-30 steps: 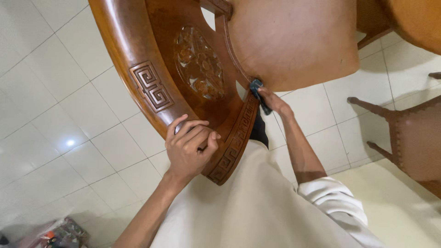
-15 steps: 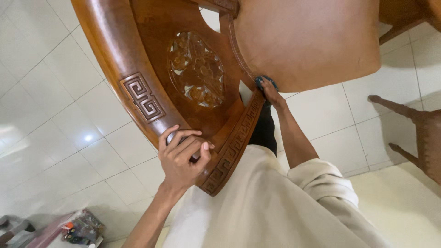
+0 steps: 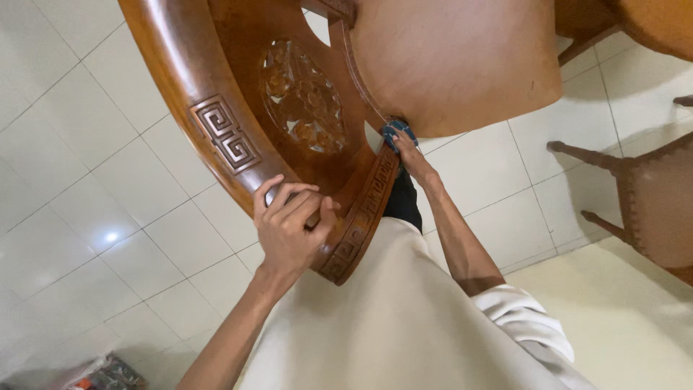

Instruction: The person wipes down the backrest and frame of a wooden chair using a cloth, then folds the cloth.

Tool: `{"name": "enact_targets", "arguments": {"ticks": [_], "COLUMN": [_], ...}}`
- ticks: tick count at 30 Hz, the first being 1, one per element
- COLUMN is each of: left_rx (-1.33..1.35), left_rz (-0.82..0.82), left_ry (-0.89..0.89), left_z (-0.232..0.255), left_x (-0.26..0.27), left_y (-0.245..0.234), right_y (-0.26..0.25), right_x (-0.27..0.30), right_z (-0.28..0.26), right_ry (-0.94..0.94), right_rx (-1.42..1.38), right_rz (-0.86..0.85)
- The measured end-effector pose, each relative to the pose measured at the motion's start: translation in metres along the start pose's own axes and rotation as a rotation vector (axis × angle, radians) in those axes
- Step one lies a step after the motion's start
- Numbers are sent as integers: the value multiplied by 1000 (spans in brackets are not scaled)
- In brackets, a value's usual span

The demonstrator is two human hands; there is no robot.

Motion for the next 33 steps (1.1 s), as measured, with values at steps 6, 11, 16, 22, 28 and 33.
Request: {"name": "enact_targets", "arguments": {"ticks": [6,11,16,22,28,33], "left_rx": [47,85,158,170,200,190], "left_rz": [41,57,57,89,76,89], "left_ry": [68,108,161,203,214,246], "left_z": [6,10,15,25,30,32], "left_x": [3,5,8,13,16,21], "left_y": [-7,-13,-19,-29,-36,-41], "right_y": [8,12,19,32,43,54], "right_x": [44,79,111,149,167,189], "right_z": [-46,-76,-134,-216,-235,-259], "right_ry": [43,140,-20,-345,-370,-476], "right_rx": [-36,-166,-237,-282,-421,-235], "right_rz": [63,182,267,400,558,710]}}
Point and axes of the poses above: each hand's wrist, its own x-axis away from the middle knuckle, its own y-axis out of the palm, z = x × y, the point moved 8 cm from there along -x, towards the middle knuckle, and after that the axes turned 4 degrees about -y, right-handed, at the moved point
